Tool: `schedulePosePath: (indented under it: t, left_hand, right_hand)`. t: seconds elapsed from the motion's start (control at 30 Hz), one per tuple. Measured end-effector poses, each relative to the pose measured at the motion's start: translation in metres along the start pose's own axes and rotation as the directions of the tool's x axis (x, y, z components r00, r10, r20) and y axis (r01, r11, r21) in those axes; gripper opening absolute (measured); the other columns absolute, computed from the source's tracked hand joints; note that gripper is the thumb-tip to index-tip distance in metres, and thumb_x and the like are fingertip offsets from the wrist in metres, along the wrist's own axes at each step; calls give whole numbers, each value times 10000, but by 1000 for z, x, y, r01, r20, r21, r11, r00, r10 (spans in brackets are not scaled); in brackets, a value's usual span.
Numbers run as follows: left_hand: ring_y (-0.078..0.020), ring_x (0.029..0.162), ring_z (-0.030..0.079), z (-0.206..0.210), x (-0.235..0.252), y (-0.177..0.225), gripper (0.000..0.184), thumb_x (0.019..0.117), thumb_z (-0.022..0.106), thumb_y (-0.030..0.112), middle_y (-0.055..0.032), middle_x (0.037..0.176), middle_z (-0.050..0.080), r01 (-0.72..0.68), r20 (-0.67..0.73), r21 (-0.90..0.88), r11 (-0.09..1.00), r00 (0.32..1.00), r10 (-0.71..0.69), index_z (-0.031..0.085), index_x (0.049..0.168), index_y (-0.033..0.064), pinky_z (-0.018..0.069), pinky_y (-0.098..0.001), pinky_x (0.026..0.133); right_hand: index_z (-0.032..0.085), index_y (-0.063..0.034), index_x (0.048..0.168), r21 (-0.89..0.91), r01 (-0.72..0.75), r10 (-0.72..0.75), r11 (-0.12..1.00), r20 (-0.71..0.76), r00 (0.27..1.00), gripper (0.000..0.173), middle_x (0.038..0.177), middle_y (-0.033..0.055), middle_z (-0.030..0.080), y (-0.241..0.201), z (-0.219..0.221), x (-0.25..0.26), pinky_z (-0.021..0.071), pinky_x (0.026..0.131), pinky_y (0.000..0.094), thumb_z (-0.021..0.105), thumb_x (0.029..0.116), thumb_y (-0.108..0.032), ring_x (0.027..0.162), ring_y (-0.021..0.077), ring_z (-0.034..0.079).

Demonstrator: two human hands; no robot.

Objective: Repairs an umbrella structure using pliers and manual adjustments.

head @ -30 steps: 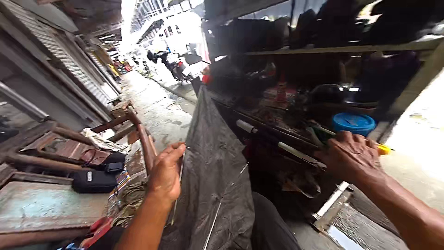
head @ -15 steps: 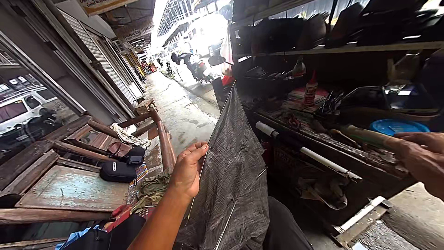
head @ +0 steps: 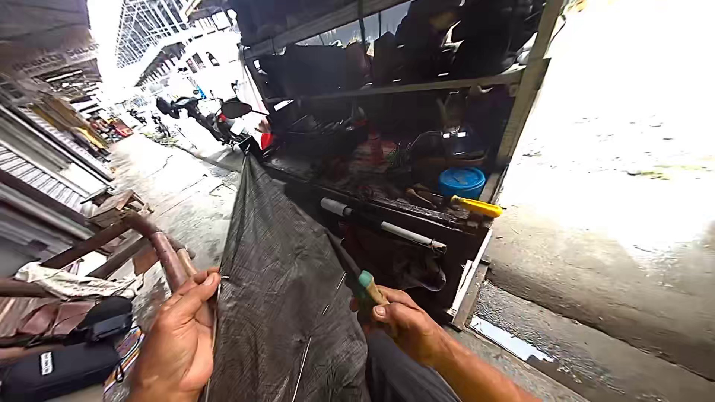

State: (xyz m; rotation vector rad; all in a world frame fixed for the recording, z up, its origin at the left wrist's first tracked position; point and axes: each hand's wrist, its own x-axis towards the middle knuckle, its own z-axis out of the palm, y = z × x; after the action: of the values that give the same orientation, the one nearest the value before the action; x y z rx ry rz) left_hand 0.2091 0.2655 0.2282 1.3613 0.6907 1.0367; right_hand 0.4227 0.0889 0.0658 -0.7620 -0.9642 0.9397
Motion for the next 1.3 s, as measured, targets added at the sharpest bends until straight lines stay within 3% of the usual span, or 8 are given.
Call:
schedulePosePath:
  t: [0.1, 0.2, 0.37, 0.47, 0.73, 0.93, 1.13, 1.3]
  left_hand:
    - [-108, 891, 687, 7, -8, 6, 198, 1028, 472, 57, -42, 943, 715, 26, -31, 42, 999, 999, -25, 668, 1041, 37, 586, -282, 827]
    - [-142, 856, 699, 8, -10, 8, 201, 1038, 469, 43, -102, 919, 718, 77, -23, -17, 997, 997, -78, 664, 1041, -5, 598, -310, 803]
    - [-151, 823, 696, 12, -17, 8, 204, 1040, 471, 32, -125, 897, 708, 101, 22, -70, 992, 995, -99, 665, 1034, -33, 599, -308, 779]
    - [-145, 836, 684, 14, -22, 10, 195, 1034, 487, 25, -122, 901, 702, 76, 35, -49, 996, 997, -74, 671, 1010, -33, 588, -303, 797]
    - [-128, 799, 675, 14, -27, 12, 197, 1030, 484, 13, -106, 861, 694, 43, 29, -38, 998, 999, -41, 672, 992, -32, 580, -271, 767]
    - [-139, 801, 675, 12, -25, 12, 182, 1027, 508, 15, -116, 865, 696, 24, 3, -22, 999, 1000, -24, 678, 989, -38, 580, -280, 773]
    - [-130, 791, 669, 14, -23, 10, 177, 1024, 523, 15, -102, 847, 694, -18, 2, 29, 999, 1000, 18, 685, 968, -30, 576, -275, 765]
    - [-151, 792, 675, 8, -15, 11, 178, 1026, 519, 21, -118, 854, 697, -15, -48, -2, 1000, 999, 15, 684, 987, -33, 581, -305, 764]
  right_hand:
    - [685, -78, 1084, 22, 40, -40, 999, -7, 999, 401, 983, 19, 699, -2, 26, 8, 551, 686, 267, 639, 976, -461, 772, 83, 638]
    - [699, -80, 1046, 64, 56, -60, 996, 66, 996, 380, 929, 31, 693, 0, 55, 15, 550, 674, 265, 658, 984, -453, 752, 90, 636]
    - [687, -51, 1079, 194, -9, -31, 981, 202, 979, 398, 1066, 97, 713, 6, 98, 24, 596, 795, 331, 588, 1032, -433, 895, 164, 694]
    - [684, -36, 1077, 207, -91, 39, 974, 241, 970, 385, 1068, 113, 723, 4, 111, 31, 609, 800, 345, 562, 1050, -400, 899, 182, 713]
    - [637, -1, 1142, 239, -159, 87, 958, 286, 954, 369, 1194, 160, 709, 7, 112, 38, 612, 901, 423, 586, 1046, -353, 1039, 262, 723]
    - [640, -1, 1155, 189, -112, 55, 976, 279, 959, 395, 1226, 164, 701, 12, 110, 32, 595, 955, 441, 607, 1033, -375, 1097, 276, 710]
    - [648, 5, 1143, -30, 113, -106, 993, 196, 975, 441, 1109, 119, 715, 10, 111, 29, 622, 856, 388, 577, 1041, -418, 973, 215, 718]
    - [675, -41, 1148, -169, -8, 38, 986, 172, 984, 465, 1013, 47, 730, 5, 107, 8, 623, 741, 316, 595, 1015, -479, 847, 135, 718]
